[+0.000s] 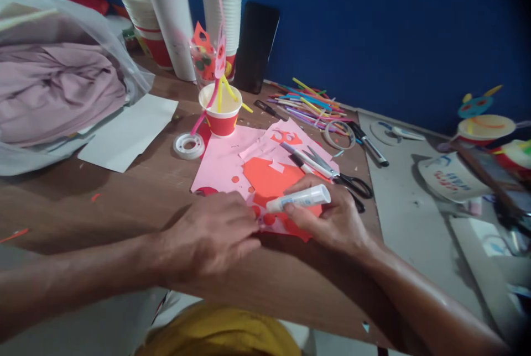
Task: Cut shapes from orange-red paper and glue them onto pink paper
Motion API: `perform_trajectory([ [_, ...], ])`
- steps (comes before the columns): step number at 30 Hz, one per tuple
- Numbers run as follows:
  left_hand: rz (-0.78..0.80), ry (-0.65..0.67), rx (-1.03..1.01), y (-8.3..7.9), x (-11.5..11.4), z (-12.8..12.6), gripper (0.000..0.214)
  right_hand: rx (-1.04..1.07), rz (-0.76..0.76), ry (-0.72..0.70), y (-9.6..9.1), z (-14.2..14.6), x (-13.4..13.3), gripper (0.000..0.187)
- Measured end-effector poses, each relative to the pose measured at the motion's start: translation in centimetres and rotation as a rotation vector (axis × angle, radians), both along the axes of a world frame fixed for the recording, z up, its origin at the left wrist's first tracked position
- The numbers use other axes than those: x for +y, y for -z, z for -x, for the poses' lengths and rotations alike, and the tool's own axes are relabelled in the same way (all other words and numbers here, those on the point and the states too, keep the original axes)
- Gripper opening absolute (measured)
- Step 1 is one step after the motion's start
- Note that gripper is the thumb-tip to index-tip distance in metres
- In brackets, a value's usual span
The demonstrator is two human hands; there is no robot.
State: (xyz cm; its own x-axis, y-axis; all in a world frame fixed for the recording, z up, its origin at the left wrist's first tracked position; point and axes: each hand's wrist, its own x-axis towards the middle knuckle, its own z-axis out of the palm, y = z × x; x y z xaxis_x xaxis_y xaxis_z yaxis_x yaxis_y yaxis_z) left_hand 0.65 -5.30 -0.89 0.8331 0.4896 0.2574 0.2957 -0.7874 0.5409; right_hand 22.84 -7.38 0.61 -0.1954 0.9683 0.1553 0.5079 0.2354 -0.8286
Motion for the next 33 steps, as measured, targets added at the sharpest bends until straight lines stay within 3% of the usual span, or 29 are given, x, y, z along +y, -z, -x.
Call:
perform_trajectory([
  [2, -0.197, 0.022, 0.088, 0.5, -1.1, -0.1, 0.020, -0.082, -0.019, -0.046, 0.0, -0.1, 0.2, 0.002],
  [5, -0.276, 0.001, 0.176, 1.1, -1.9, -0.4, 0.024, -0.159, -0.033, -0.103, 0.0, -0.1, 0.3, 0.000],
  [18, -0.299, -0.091, 0.198, 1.9, -1.8, -0.8, 0.025, -0.411, -0.035, -0.254, 1.5, -0.3, 0.2, 0.015],
  [33, -0.277, -0.033, 0.293, 1.0, -1.6, -1.2, 0.022, -0.407, -0.020, -0.274, 1.8, 0.0, 0.2, 0.014],
])
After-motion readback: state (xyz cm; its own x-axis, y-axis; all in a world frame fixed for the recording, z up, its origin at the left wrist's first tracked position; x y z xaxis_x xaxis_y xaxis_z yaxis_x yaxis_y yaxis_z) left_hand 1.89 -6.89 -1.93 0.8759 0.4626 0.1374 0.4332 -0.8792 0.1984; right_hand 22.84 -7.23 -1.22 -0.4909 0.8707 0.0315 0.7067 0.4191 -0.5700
